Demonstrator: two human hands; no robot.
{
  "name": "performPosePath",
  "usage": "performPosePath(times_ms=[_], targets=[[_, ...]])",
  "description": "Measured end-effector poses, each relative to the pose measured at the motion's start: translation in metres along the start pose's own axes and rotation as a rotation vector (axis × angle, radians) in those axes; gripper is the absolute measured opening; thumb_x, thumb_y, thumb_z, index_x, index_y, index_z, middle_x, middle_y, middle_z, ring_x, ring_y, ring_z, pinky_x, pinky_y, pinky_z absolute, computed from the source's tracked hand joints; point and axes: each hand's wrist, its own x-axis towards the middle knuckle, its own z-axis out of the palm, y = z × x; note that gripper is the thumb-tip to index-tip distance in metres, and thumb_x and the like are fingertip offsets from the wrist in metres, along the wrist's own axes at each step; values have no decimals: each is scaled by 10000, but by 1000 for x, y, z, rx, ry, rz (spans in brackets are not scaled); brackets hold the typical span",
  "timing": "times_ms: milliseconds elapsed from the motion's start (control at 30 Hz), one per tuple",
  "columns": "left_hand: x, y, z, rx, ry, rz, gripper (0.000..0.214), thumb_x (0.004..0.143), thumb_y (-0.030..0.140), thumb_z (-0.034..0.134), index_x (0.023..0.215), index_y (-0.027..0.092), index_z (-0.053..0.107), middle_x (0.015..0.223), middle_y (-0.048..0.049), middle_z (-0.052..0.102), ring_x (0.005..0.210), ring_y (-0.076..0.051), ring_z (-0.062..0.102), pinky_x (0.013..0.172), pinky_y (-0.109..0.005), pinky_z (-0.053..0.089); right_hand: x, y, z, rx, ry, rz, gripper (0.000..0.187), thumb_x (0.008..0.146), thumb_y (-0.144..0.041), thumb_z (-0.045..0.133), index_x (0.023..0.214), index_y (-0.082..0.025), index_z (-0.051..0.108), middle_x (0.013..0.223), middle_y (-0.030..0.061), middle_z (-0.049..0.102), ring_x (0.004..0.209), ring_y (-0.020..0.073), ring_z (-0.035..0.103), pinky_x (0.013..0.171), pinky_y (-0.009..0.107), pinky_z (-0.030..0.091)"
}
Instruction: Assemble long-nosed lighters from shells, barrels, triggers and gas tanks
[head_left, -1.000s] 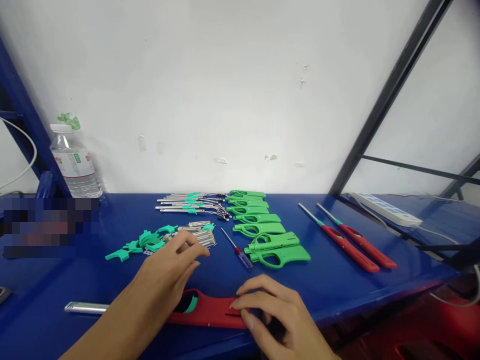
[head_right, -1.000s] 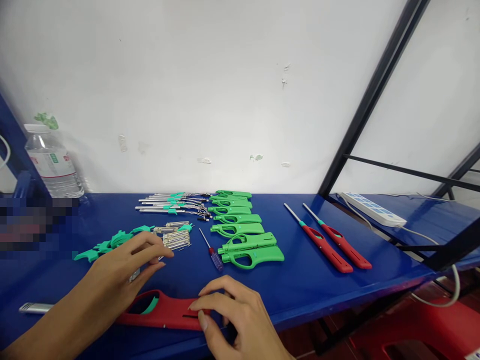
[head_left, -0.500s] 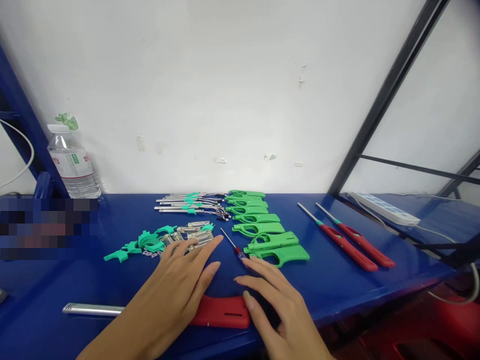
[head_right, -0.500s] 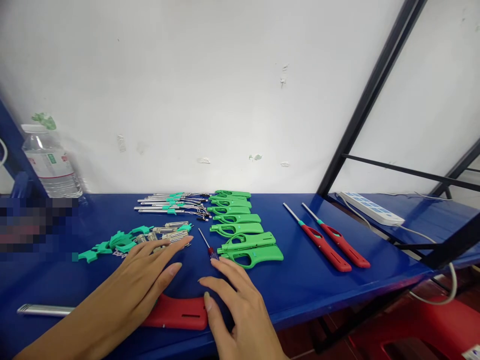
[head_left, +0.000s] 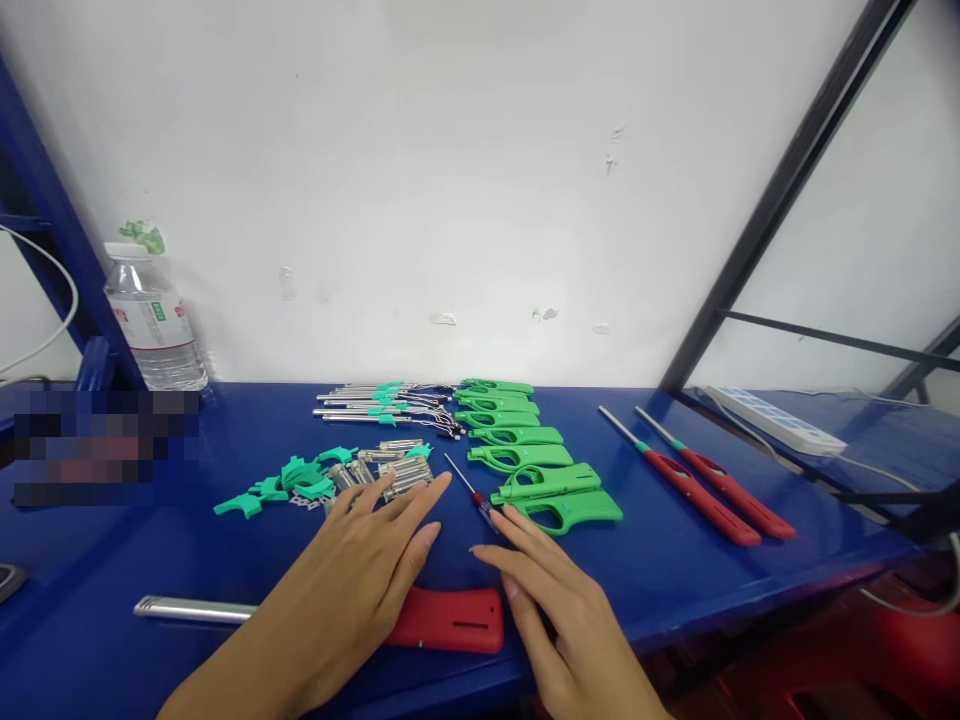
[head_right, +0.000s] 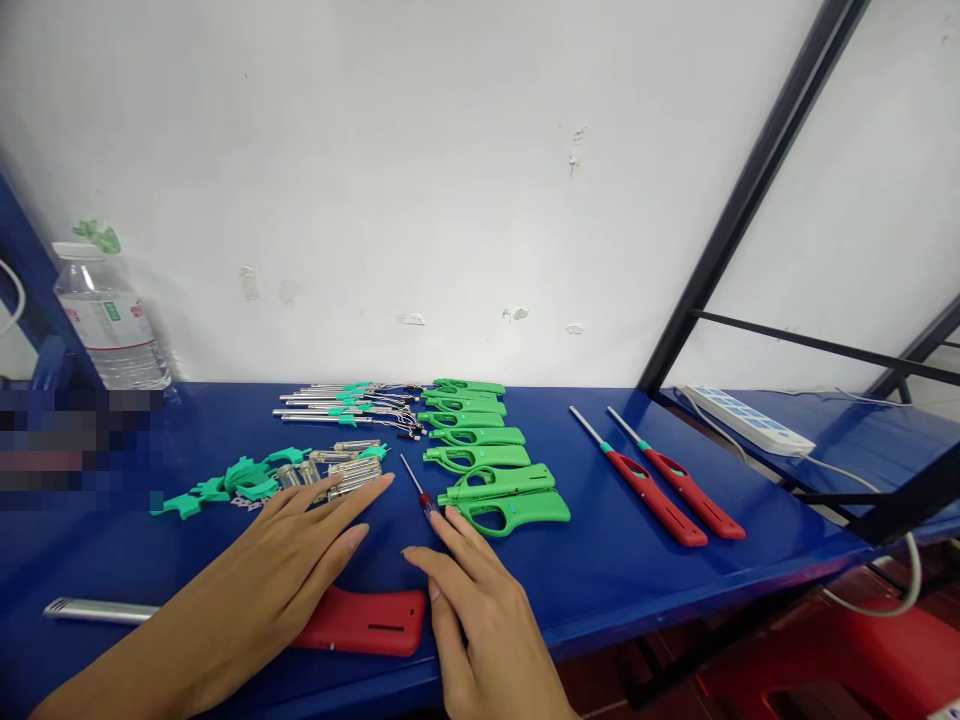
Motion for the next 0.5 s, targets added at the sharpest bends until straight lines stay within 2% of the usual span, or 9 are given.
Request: performPosePath(times_ms=[267, 367, 500], targets=[[2, 2, -2, 20, -53, 1, 532, 1137, 313, 254, 1564, 269, 568, 1596, -32, 594, 1499, -359, 507, 1195, -642, 420, 1, -1, 0, 32, -8, -1, 456, 1016, -68, 516, 1361, -281, 723, 1514, 56, 668, 1463, 246, 574, 1201, 413, 511], [-1, -2, 5, 13, 33, 10, 506, 1146, 326, 273, 1529, 273, 599, 1548, -42, 647, 1461, -345, 543, 1197, -613, 418, 3, -4, -1, 67, 39, 3, 418, 1015, -61, 498, 1276, -278, 741, 1370, 63, 731, 1328, 232, 662, 1131, 384, 558], [-4, -6, 13, 20, 122, 28, 467, 1141, 296, 320, 1513, 290, 601, 1500, -35, 685, 1444, -320, 548, 1221, -577, 388, 3, -6, -1, 117, 107, 14, 356, 1028, -72, 474, 1155, -273, 739, 1131, 63, 749, 1076, 221, 716, 932, 334, 604]])
